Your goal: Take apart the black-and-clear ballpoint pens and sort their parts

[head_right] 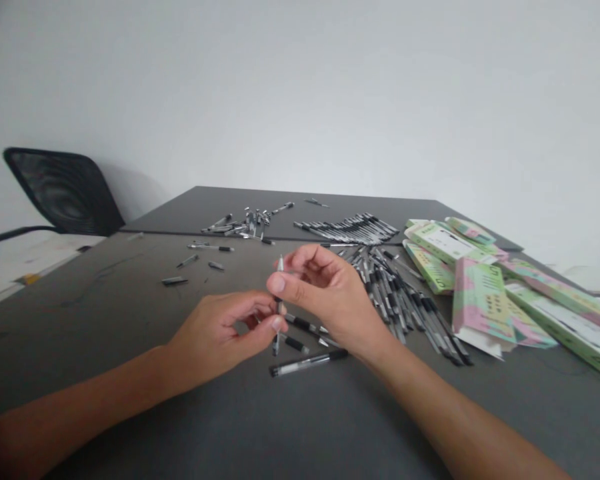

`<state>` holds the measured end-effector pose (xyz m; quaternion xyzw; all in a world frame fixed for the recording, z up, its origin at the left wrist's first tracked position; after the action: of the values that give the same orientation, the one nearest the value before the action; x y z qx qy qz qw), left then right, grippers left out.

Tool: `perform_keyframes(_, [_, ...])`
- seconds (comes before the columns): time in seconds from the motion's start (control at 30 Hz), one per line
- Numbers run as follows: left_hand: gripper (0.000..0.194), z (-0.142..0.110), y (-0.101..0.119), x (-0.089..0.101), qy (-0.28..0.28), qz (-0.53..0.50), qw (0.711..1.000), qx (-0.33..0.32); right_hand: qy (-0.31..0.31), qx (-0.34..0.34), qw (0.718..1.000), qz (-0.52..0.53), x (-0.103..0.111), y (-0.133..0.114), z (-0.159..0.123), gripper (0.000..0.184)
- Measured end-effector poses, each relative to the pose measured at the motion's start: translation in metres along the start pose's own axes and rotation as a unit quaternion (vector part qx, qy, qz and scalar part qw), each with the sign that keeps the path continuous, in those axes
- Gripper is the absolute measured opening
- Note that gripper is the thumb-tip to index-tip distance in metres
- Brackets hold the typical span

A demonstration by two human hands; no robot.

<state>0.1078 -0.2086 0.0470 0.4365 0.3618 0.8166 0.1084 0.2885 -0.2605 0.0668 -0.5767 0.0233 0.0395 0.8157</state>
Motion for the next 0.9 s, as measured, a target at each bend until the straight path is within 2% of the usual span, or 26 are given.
perform_keyframes(0.1, [0.009,0.0006,0.0019,0.0019,-0.007,-0.014,1.000,0.008,-0.055,-0.019,0.998,0.017,-0.0014,0.0005,-0.0026,0.035])
perform_keyframes(0.2, [0.010,0.0008,0.0016,0.0031,-0.018,-0.020,1.000,0.008,-0.085,-0.024,0.996,0.020,-0.0039,0.0007,-0.0048,0.031])
perform_keyframes(0.3, [0.013,0.0002,-0.0014,0.0027,-0.019,-0.003,1.000,0.005,-0.060,-0.018,0.998,0.003,-0.0038,0.0014,-0.0036,0.021])
perform_keyframes(0.4, [0.013,0.0001,-0.0043,0.0012,-0.018,0.021,1.000,-0.002,-0.005,-0.029,1.000,-0.007,-0.0009,0.0039,-0.0004,0.015])
perform_keyframes(0.5, [0.013,0.0011,-0.0039,0.0007,-0.019,0.036,0.999,-0.010,0.029,-0.036,0.999,0.023,0.0013,0.0058,0.0016,0.023])
perform_keyframes(0.57, [0.013,0.0022,-0.0022,0.0012,-0.025,0.027,0.999,-0.004,0.014,-0.038,0.998,0.052,0.0006,0.0057,0.0016,0.029])
perform_keyframes(0.63, [0.012,0.0031,-0.0005,0.0023,-0.029,0.001,1.000,0.010,-0.028,-0.046,0.996,0.073,-0.0018,0.0048,0.0008,0.036])
perform_keyframes(0.73, [0.013,0.0037,0.0011,0.0041,-0.024,-0.043,0.999,0.024,-0.074,-0.051,0.992,0.085,-0.0043,0.0038,-0.0008,0.034])
perform_keyframes(0.9, [0.017,0.0032,0.0029,0.0043,-0.044,-0.049,0.997,0.027,-0.048,-0.031,0.998,0.027,0.0018,0.0060,-0.0009,0.023])
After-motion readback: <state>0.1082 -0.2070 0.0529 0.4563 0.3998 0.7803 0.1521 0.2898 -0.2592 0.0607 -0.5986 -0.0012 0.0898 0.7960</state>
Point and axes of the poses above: each hand's wrist, its own z-axis towards the middle knuckle, its own x-axis out of the back of the hand, y = z × x, the point moved 2 cm from there along z, towards the middle knuckle, and after that the axes turned 6 degrees about -y, right-handed, at the moved point
